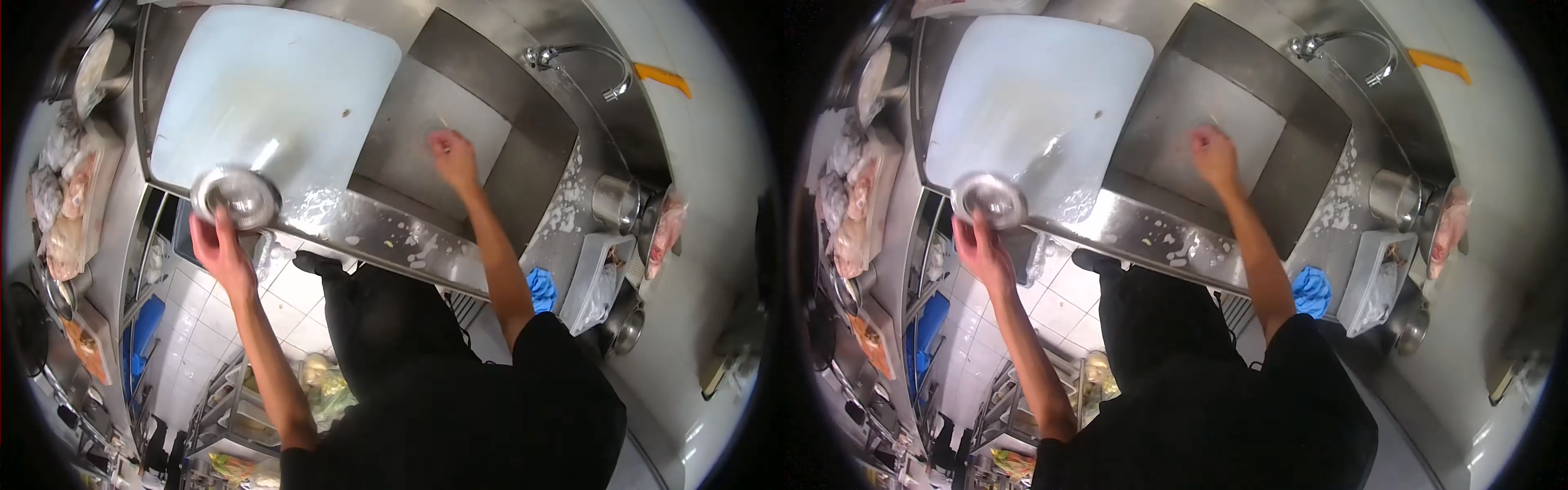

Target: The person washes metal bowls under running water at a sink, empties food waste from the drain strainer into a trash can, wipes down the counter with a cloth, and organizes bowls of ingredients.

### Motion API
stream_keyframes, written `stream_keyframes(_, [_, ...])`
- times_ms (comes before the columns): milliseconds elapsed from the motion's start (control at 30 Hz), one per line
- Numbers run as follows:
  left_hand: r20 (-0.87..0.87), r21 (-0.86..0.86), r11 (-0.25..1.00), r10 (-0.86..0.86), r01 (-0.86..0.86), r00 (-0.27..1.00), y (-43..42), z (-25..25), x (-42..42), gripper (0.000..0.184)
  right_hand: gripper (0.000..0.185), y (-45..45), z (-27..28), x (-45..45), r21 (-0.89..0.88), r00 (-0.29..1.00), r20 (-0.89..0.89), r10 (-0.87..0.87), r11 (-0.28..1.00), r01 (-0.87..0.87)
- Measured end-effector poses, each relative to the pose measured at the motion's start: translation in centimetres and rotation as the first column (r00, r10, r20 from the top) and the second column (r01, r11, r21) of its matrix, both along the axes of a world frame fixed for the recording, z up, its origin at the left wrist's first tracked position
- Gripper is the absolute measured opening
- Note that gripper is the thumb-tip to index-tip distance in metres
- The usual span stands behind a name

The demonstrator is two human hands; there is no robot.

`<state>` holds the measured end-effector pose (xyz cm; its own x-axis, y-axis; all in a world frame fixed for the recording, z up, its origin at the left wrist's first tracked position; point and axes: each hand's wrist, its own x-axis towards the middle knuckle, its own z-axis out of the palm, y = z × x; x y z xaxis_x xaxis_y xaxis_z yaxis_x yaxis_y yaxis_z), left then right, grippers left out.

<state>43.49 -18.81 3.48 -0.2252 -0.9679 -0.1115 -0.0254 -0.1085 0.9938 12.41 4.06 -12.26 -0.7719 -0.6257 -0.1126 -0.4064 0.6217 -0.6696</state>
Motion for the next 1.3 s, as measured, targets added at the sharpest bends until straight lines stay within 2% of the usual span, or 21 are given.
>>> stream_keyframes(33, [0.062,-0.080,0.997,0.005,0.000,0.998,-1.2,-1.5,-1.7,0.020,0.018,0.9,-2.8,-3.5,0.163,0.999,0.018,-0.042,0.986,0.038])
stream_keyframes(67, [0.196,-0.110,0.994,-0.005,0.028,0.981,-2.5,-4.1,-1.9,0.021,0.020,1.4,-5.5,-6.3,0.307,0.999,-0.041,0.003,0.952,0.010])
stream_keyframes(100, [0.186,-0.132,0.991,0.025,0.000,0.982,-2.9,-5.0,-3.7,0.021,0.022,1.4,-8.1,-8.2,0.444,0.994,-0.092,0.056,0.896,-0.009])
stream_keyframes(200, [0.229,-0.185,0.980,0.110,-0.068,0.967,-3.1,-7.3,-5.9,0.021,0.026,0.8,-13.6,-10.2,0.579,0.987,-0.159,0.002,0.810,0.091])
stream_keyframes(300, [0.293,-0.265,0.955,0.208,-0.130,0.933,-2.8,-7.8,-6.9,0.022,0.031,1.5,-16.7,-9.8,0.510,0.997,-0.040,0.061,0.860,-0.032])
stream_keyframes(400, [0.342,-0.329,0.934,0.253,-0.136,0.905,-2.4,-7.0,-7.8,0.020,0.035,1.6,-18.1,-8.1,0.653,0.980,0.127,0.151,0.731,-0.197])
stream_keyframes(467, [0.379,-0.352,0.930,0.243,-0.104,0.893,-2.3,-7.0,-8.0,0.019,0.036,2.9,-20.3,-6.7,0.655,0.978,0.046,0.206,0.733,-0.185])
stream_keyframes(500, [0.373,-0.261,0.956,0.228,-0.134,0.899,-2.3,-7.0,-8.0,0.019,0.036,3.0,-20.6,-6.2,0.654,0.973,0.005,0.232,0.735,-0.178])
stream_keyframes(600, [0.476,-0.310,0.949,0.213,-0.064,0.854,-2.6,-7.7,-7.3,0.020,0.039,2.4,-20.0,-5.1,0.747,0.975,0.077,0.208,0.636,-0.195])
stream_keyframes(700, [0.400,-0.276,0.953,0.233,-0.126,0.886,-2.1,-7.1,-8.2,0.022,0.040,2.6,-21.2,-5.4,0.770,0.982,0.069,0.174,0.616,-0.164])
stream_keyframes(800, [0.381,-0.325,0.940,0.233,-0.106,0.895,-2.2,-7.2,-8.3,0.024,0.041,2.3,-20.9,-5.7,0.730,0.989,0.080,0.122,0.669,-0.141])
stream_keyframes(900, [0.373,-0.314,0.943,0.225,-0.106,0.900,-2.2,-7.4,-8.1,0.024,0.041,1.8,-21.8,-6.4,0.743,0.992,0.105,0.064,0.658,-0.121])
stream_keyframes(1000, [0.364,-0.286,0.949,0.236,-0.133,0.901,-1.9,-7.0,-8.5,0.025,0.039,1.4,-21.5,-7.2,0.731,0.974,0.226,-0.010,0.663,-0.163])
stream_keyframes(1100, [0.346,-0.274,0.951,0.236,-0.142,0.908,-2.0,-7.5,-8.1,0.025,0.037,1.0,-21.2,-6.6,0.673,0.978,0.173,-0.120,0.739,-0.028])
stream_keyframes(1200, [0.329,-0.368,0.922,0.252,-0.122,0.910,-1.9,-7.0,-8.9,0.025,0.040,0.8,-22.0,-6.7,0.678,0.952,0.242,-0.189,0.735,-0.026])
stream_keyframes(1300, [0.356,-0.221,0.961,0.240,-0.168,0.903,-1.5,-7.4,-8.1,0.020,0.034,2.1,-24.6,-7.0,0.649,0.992,0.115,-0.056,0.760,-0.033])
